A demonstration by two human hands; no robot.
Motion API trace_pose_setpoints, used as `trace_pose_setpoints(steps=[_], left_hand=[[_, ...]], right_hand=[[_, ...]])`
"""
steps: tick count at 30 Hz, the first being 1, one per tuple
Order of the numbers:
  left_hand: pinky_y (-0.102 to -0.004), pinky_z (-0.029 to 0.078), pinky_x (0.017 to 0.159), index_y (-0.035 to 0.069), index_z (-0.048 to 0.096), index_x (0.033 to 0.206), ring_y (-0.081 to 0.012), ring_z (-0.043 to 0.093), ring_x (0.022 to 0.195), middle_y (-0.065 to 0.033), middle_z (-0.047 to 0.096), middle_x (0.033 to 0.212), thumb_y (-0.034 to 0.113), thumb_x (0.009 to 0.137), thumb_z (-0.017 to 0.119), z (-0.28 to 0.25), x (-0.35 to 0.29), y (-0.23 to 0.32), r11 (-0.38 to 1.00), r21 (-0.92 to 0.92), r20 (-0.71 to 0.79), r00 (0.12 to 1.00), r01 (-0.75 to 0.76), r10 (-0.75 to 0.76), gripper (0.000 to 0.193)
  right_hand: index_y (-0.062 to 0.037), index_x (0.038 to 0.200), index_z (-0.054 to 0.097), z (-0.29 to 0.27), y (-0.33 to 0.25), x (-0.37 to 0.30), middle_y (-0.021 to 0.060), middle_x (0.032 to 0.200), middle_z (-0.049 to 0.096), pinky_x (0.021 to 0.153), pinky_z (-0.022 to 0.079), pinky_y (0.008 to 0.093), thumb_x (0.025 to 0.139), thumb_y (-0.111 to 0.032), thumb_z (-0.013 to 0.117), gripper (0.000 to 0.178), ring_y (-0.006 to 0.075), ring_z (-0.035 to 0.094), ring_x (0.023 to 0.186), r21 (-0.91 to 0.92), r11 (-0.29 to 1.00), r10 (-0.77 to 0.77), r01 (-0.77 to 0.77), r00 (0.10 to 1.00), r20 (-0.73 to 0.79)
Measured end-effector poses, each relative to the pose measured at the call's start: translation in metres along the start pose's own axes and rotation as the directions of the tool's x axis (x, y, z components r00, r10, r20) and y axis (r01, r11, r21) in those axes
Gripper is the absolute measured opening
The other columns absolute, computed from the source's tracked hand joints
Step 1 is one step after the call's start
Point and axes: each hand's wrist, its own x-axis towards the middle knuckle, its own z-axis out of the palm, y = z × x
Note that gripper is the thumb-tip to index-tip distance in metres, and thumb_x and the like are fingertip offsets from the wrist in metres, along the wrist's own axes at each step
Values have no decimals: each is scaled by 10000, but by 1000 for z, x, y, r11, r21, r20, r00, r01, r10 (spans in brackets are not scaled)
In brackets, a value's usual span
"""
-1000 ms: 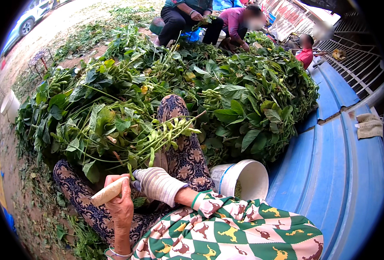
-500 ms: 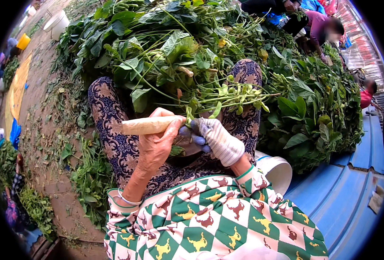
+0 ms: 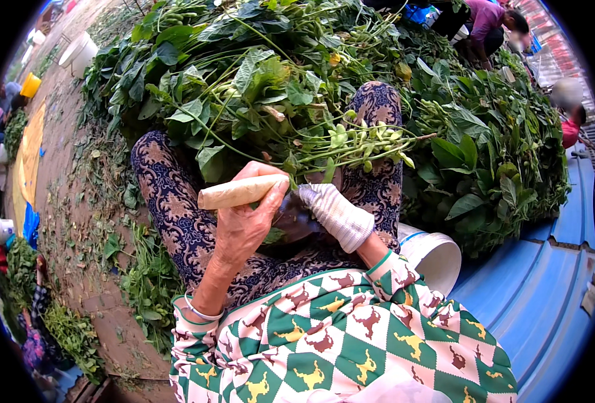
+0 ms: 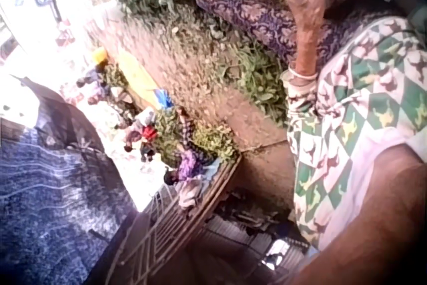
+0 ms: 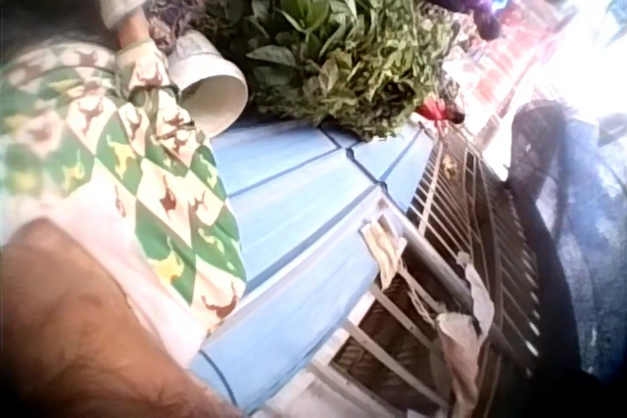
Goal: The person sits on the ground and uses a small knife to trim green vegetables, removing unwanted parts and placing the trimmed pieces into a white bucket. The task is performed continuously with both hands handling the vegetables and the knife.
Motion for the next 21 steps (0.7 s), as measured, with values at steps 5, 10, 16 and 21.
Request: trace_pose_setpoints(steps=[5,10,16,21], left_hand=[[-168,434,644,17,597,934,-42,534,754,-3,587,852,27,855,597,25,42,5,977,35,147,968,-212,205,80],[-168,408,514,48,582,932,-45,558,622,24,581,749,114,828,659,48,71,9,993,-107,89,994,-47,57,144],[-191,445,528,23,577,875,-69,552,589,1,572,721,100,824,653,64,87,-10,1000,12,102,995,-10,9,120],[-192,432,526,32,570,855,-63,540,583,0,566,706,101,835,642,76,88,-18,997,-70,171,985,35,-22,101]], right_hand=[[-86,849,646,-8,40,16,29,616,564,517,402,280,955,-295,362,368,128,493,560,-303,923,-263,236,964,-50],[-109,859,649,-8,19,13,37,619,579,515,414,276,934,-245,375,315,141,518,560,-258,965,-41,43,999,14],[-78,820,585,-14,69,25,128,646,568,543,454,405,786,-85,506,86,301,579,598,-815,448,-508,368,855,107],[-72,938,589,-17,111,42,48,686,598,485,417,296,838,-199,513,178,156,539,545,-285,946,-170,151,984,-44]])
